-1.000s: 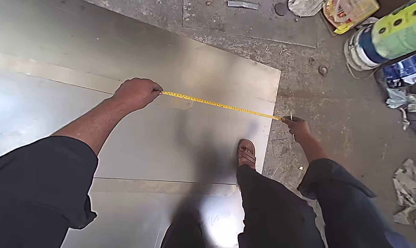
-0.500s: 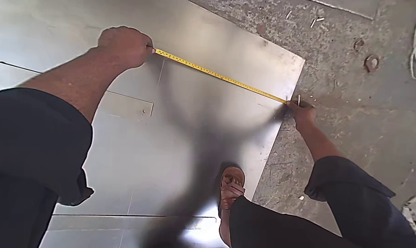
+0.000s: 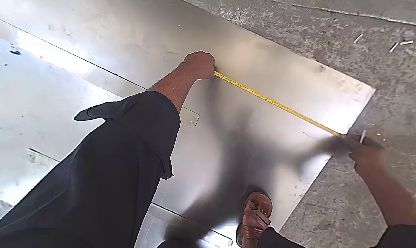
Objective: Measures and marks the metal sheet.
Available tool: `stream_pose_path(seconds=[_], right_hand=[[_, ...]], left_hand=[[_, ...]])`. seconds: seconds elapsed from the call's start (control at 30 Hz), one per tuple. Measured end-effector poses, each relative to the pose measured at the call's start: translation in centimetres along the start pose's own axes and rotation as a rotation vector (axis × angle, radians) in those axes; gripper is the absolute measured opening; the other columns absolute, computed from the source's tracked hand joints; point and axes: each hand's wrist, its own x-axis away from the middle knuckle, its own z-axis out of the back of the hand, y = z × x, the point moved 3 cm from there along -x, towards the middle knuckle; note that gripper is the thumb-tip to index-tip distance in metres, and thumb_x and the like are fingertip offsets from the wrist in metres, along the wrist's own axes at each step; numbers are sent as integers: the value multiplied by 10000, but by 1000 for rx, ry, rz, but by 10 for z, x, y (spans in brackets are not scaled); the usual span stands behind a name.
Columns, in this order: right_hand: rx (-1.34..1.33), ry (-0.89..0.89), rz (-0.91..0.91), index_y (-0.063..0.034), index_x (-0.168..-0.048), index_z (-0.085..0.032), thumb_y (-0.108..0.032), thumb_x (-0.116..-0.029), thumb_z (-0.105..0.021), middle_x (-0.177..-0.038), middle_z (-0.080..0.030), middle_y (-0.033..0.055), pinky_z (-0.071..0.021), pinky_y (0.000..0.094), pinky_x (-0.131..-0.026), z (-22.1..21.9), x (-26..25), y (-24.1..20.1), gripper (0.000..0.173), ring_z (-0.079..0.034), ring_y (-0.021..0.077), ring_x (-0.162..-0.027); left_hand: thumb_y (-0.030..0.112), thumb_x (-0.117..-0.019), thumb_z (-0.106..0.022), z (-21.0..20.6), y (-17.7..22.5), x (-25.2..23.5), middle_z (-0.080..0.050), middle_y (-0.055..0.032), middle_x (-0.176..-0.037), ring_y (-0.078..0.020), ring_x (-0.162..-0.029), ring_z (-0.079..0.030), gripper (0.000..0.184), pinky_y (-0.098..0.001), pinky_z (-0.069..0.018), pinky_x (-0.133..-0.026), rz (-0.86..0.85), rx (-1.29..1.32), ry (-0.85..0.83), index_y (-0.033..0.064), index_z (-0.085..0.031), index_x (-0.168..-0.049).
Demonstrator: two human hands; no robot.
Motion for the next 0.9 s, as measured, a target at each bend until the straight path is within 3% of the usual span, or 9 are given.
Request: stream_pose_path(seconds=[0.03,0.17,0.23,0.3,0.4,0.5,0.6,0.77,0.9], right_hand=[[12,-2,34,-59,-1179,-697,-282,-960,-739,-1023,-672,44,-474,319,-720,2,4,-9,316,-552,81,-779],[-87,-175,216,-88,-1119,-710,-368,-1103,-450,-703,-606,-61,-409,201,-467,-14,34,-59,382,-468,23,-495],[-34,-387,427,-61,-1170,-711,-373,-1113,-368,-878,-734,-3,-613,280,-707,-35,48,-96,467,-699,78,-724],[174,-484,631,-103,-1181,-710,-416,-1118,-337,-975,-726,27,-591,352,-831,-62,64,-135,490,-703,104,-861],[181,-543,701,-118,-1076,-730,-440,-1121,-361,-753,-685,-29,-555,281,-626,-113,82,-186,491,-645,57,-639],[-167,-709,491,-32,-1040,-688,-308,-1085,-548,-783,-731,11,-632,276,-657,-171,82,-222,313,-715,96,-652],[-384,-742,390,-11,-1012,-700,-64,-923,-764,-797,-736,47,-616,265,-646,-215,77,-234,122,-701,115,-658],[-437,-653,406,-48,-916,-618,-39,-926,-718,-736,-697,33,-561,238,-581,-237,66,-221,101,-651,94,-602],[-420,-686,447,-26,-1025,-647,-49,-1001,-612,-807,-729,50,-600,252,-628,-233,57,-221,48,-696,110,-656]], left_hand=[[275,-1004,-609,1,-1,0,-688,-237,-1046,-462,-1057,-657,250,-708,-499,-807,-4,-14,-16,43,-702,-1007],[270,-982,-608,-1,-3,-3,-685,-215,-981,-434,-989,-668,236,-684,-499,-776,-18,-71,-62,50,-690,-964],[281,-990,-622,2,-7,-10,-683,-211,-966,-432,-972,-668,242,-689,-504,-773,-66,-76,-58,51,-694,-968],[272,-992,-628,0,-10,-12,-684,-205,-952,-422,-960,-669,235,-679,-504,-780,-112,-64,-53,49,-698,-968],[259,-1002,-627,0,-10,-10,-681,-226,-965,-436,-980,-663,245,-688,-495,-807,-130,-32,-62,25,-699,-988],[272,-996,-622,-1,-12,-10,-679,-224,-959,-435,-966,-663,253,-685,-498,-788,-107,-15,-53,32,-698,-977],[265,-975,-622,-3,-13,-13,-680,-226,-974,-444,-976,-661,238,-695,-498,-780,-82,7,-44,42,-703,-966],[257,-969,-624,-4,-13,-12,-677,-228,-979,-447,-989,-660,233,-696,-498,-780,-94,16,-35,35,-695,-964],[256,-964,-626,-4,-13,-11,-675,-225,-967,-440,-980,-661,224,-692,-500,-768,-86,17,-36,41,-690,-951]])
